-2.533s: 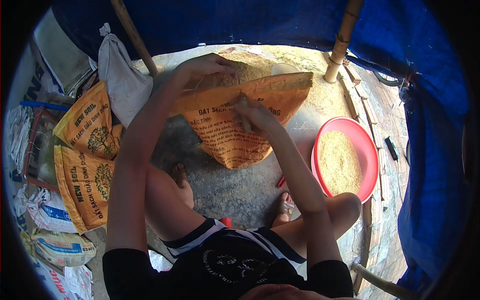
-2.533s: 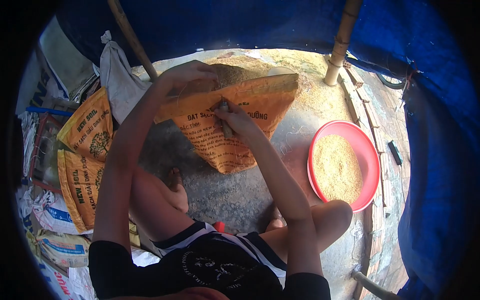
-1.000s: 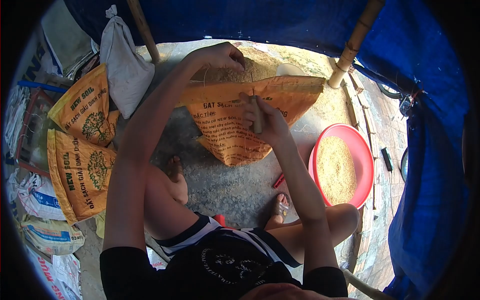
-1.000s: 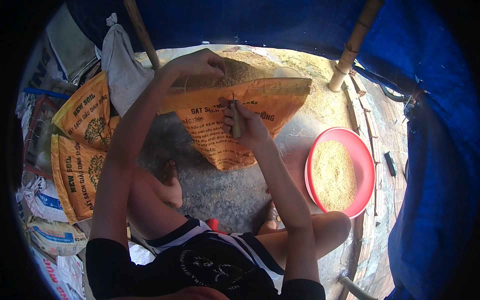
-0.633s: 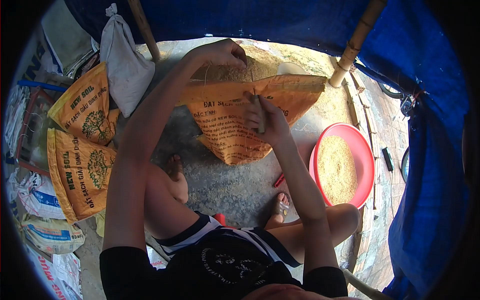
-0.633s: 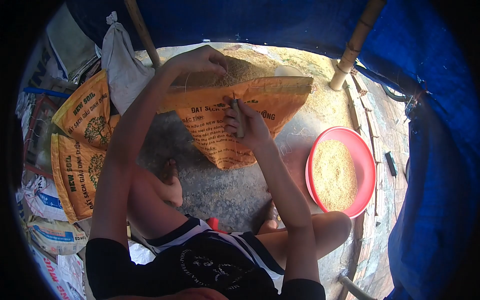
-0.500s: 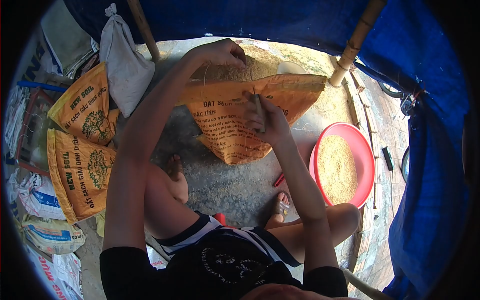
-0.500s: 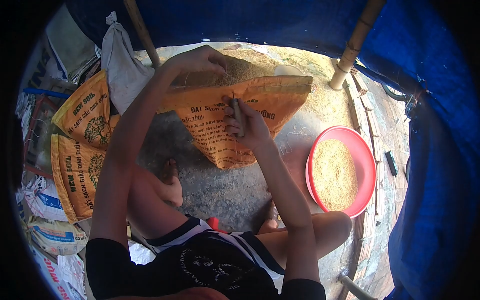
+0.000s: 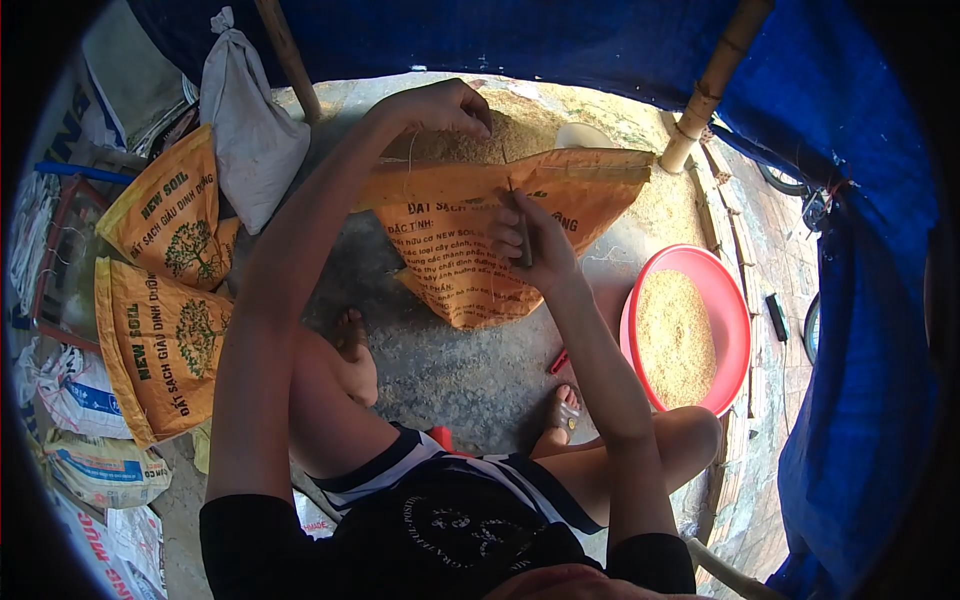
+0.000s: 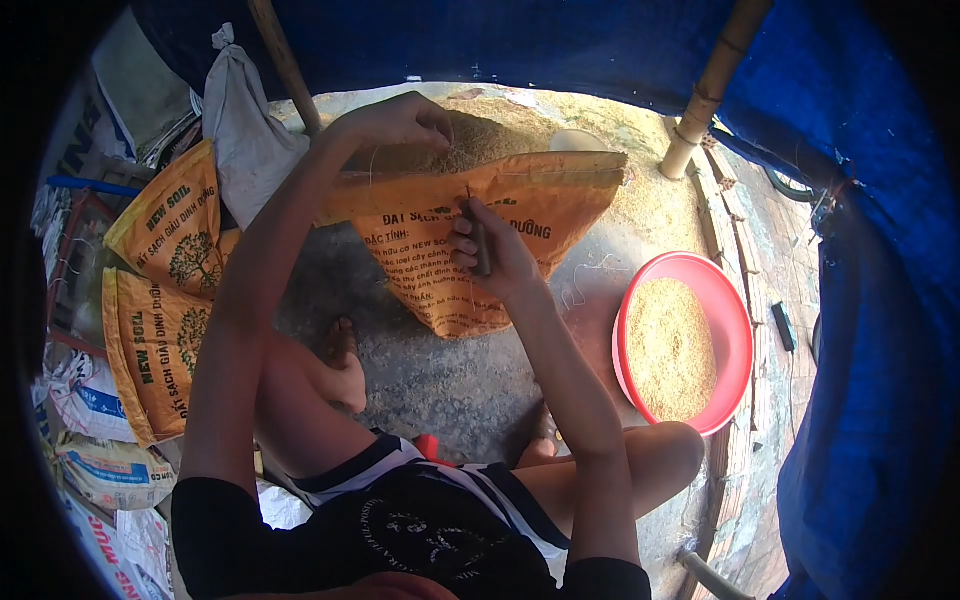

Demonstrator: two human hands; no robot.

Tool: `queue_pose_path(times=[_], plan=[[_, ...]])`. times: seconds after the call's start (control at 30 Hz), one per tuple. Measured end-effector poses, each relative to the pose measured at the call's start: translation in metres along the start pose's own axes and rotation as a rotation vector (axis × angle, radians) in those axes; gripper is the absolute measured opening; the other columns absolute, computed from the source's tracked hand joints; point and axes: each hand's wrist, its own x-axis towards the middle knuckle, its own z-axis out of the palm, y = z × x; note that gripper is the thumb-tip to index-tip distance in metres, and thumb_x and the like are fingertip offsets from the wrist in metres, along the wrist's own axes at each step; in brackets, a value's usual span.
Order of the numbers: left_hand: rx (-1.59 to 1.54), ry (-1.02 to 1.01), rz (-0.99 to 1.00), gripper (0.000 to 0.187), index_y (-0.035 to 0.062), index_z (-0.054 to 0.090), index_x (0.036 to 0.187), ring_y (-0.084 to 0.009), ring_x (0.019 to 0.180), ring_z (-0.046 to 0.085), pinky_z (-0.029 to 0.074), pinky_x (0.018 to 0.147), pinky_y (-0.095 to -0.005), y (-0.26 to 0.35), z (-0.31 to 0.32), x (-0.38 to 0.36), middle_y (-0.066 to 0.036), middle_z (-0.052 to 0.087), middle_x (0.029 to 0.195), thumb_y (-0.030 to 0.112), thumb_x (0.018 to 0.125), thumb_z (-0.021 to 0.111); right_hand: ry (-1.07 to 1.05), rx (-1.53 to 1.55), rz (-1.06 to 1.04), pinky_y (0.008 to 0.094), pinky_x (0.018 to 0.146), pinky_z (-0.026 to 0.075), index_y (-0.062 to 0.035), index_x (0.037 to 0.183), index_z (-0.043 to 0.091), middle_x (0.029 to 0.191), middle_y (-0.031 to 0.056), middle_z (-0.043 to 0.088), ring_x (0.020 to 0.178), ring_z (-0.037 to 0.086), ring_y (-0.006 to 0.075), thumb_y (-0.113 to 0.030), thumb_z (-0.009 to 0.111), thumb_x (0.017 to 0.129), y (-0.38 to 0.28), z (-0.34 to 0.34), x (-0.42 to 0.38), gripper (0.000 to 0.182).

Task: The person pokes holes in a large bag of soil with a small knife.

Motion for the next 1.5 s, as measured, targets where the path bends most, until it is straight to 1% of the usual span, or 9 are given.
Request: queue_pose_path(times=[0.1, 0.37, 0.5, 0.8, 1.07, 1.2, 1.27, 1.37, 1.5], plan=[[0.046, 0.000, 0.002, 0.028, 0.0066, 0.064, 0.094, -0.0150, 0.089, 0.054, 0.040, 0.081, -0.0310, -0.001, 0.000, 0.001, -0.005, 0.061, 0.089, 0.028, 0.076, 0.065, -0.047, 0.011, -0.014, 0.0205, 0.046, 0.032, -0.0111, 0.099, 0.049, 0.073, -0.0014, 0.048, 0.058, 0.040, 0.0088, -0.029, 0.047, 0.092, 0.001, 0.000, 0.000, 0.019], [0.012, -0.015, 0.016, 0.028, 0.0064, 0.064, 0.093, -0.0123, 0.076, 0.052, 0.040, 0.073, -0.0287, -0.001, -0.001, -0.001, -0.001, 0.056, 0.075, 0.029, 0.076, 0.065, -0.033, 0.001, -0.028, 0.0205, 0.046, 0.032, -0.0082, 0.105, 0.049, 0.074, -0.0010, 0.047, 0.059, 0.040, 0.0085, -0.030, 0.045, 0.093, 0.001, 0.003, 0.000, 0.025], [0.044, -0.018, 0.046, 0.028, 0.0064, 0.064, 0.093, -0.0119, 0.076, 0.052, 0.040, 0.072, -0.0284, 0.008, -0.002, -0.003, -0.001, 0.057, 0.076, 0.028, 0.075, 0.066, -0.061, 0.033, -0.001, 0.0200, 0.046, 0.032, -0.0080, 0.104, 0.050, 0.075, -0.0008, 0.047, 0.059, 0.040, 0.0085, -0.030, 0.045, 0.093, -0.001, 0.002, 0.000, 0.025], [0.131, 0.070, 0.094, 0.029, 0.0042, 0.065, 0.093, -0.0146, 0.081, 0.056, 0.042, 0.075, -0.0314, 0.012, 0.006, 0.013, -0.006, 0.063, 0.084, 0.027, 0.075, 0.067, 0.038, -0.013, 0.013, 0.0187, 0.041, 0.031, -0.0088, 0.099, 0.050, 0.070, 0.0005, 0.049, 0.053, 0.041, 0.0084, -0.029, 0.047, 0.091, -0.004, 0.007, -0.003, 0.022], [0.048, -0.009, 0.005, 0.035, 0.0051, 0.065, 0.099, -0.0196, 0.095, 0.058, 0.040, 0.087, -0.0325, 0.006, 0.011, 0.022, -0.008, 0.065, 0.098, 0.029, 0.074, 0.068, 0.086, -0.147, -0.010, 0.0179, 0.038, 0.029, -0.0079, 0.100, 0.049, 0.069, 0.0002, 0.048, 0.050, 0.039, 0.0066, -0.028, 0.048, 0.090, -0.006, 0.004, -0.006, 0.023], [0.061, 0.014, -0.031, 0.032, 0.0064, 0.065, 0.099, -0.0182, 0.097, 0.057, 0.039, 0.088, -0.0322, -0.005, 0.013, 0.020, -0.007, 0.065, 0.097, 0.027, 0.075, 0.066, 0.108, -0.127, -0.018, 0.0178, 0.038, 0.029, -0.0071, 0.103, 0.049, 0.068, 0.0002, 0.049, 0.049, 0.038, 0.0063, -0.028, 0.048, 0.090, -0.008, 0.005, -0.006, 0.025], [-0.139, -0.004, -0.072, 0.024, 0.0070, 0.064, 0.096, -0.0160, 0.096, 0.055, 0.038, 0.089, -0.0305, -0.018, 0.013, 0.023, -0.006, 0.063, 0.095, 0.022, 0.077, 0.062, 0.108, -0.087, -0.018, 0.0178, 0.038, 0.029, -0.0061, 0.106, 0.049, 0.069, 0.0005, 0.049, 0.048, 0.038, 0.0062, -0.028, 0.048, 0.089, -0.009, 0.003, -0.005, 0.027], [-0.230, -0.030, -0.039, 0.018, 0.0065, 0.063, 0.091, -0.0140, 0.092, 0.054, 0.039, 0.086, -0.0291, -0.028, 0.011, 0.024, -0.004, 0.062, 0.093, 0.017, 0.077, 0.057, 0.076, -0.084, -0.015, 0.0178, 0.039, 0.029, -0.0052, 0.106, 0.049, 0.070, 0.0011, 0.050, 0.047, 0.038, 0.0059, -0.028, 0.047, 0.090, -0.011, 0.008, -0.006, 0.028], [-0.175, -0.009, -0.069, 0.018, 0.0063, 0.062, 0.090, -0.0139, 0.089, 0.053, 0.039, 0.084, -0.0283, -0.012, 0.011, 0.008, -0.002, 0.060, 0.091, 0.015, 0.077, 0.055, 0.026, -0.059, -0.014, 0.0180, 0.040, 0.030, -0.0041, 0.106, 0.049, 0.072, 0.0016, 0.051, 0.047, 0.037, 0.0056, -0.028, 0.046, 0.090, -0.009, 0.009, -0.005, 0.029]])
